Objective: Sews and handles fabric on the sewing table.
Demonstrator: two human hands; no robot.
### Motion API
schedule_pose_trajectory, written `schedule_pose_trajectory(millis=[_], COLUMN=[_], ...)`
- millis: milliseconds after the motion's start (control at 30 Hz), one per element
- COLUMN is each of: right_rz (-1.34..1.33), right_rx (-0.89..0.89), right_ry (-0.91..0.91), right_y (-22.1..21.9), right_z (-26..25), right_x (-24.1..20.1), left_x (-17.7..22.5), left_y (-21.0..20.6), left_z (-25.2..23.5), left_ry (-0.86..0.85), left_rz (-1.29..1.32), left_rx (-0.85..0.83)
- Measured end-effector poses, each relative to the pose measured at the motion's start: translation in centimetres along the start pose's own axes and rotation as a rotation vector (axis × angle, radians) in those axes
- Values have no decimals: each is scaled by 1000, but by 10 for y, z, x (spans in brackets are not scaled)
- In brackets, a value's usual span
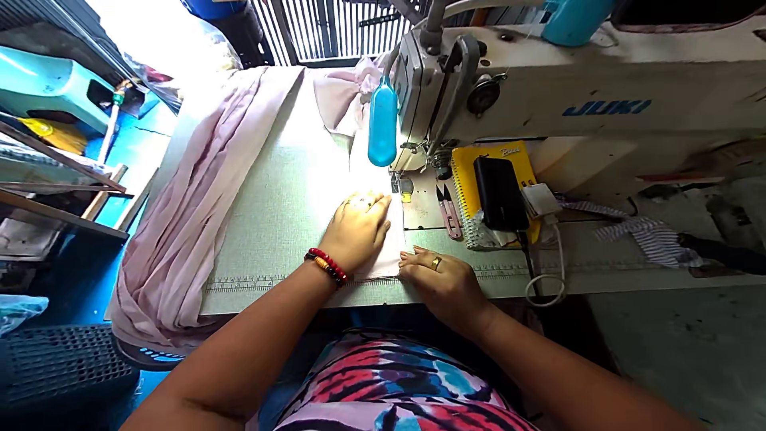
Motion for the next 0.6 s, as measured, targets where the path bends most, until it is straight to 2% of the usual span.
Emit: schedule_pose_trajectory(millis=[233, 367, 467, 600], right_rz=[-18, -13, -1, 28], right_rx=[-10, -33, -53, -63], right_ry=[21, 10, 2, 21], right_y=[2, 2, 3, 2], right_z=[-1, -2, -1, 4], right_x=[0, 2, 2, 1], left_x=[3, 4, 8, 10], left_y=[7, 4, -1, -4], left_z=[-23, -24, -9, 7], left_ry=[10, -107, -184, -190], left_rz=[49, -23, -74, -85], left_rx=[168, 208, 142, 36])
Point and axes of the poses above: each hand's wrist, its own z-axis away from the middle knuckle, its own y-axis out of the back of the hand, x = y × z, the point moved 7 cm from there along -z, towards the middle knuckle, and after that the axes turned 4 degrees about -x, right-handed, at the moved point
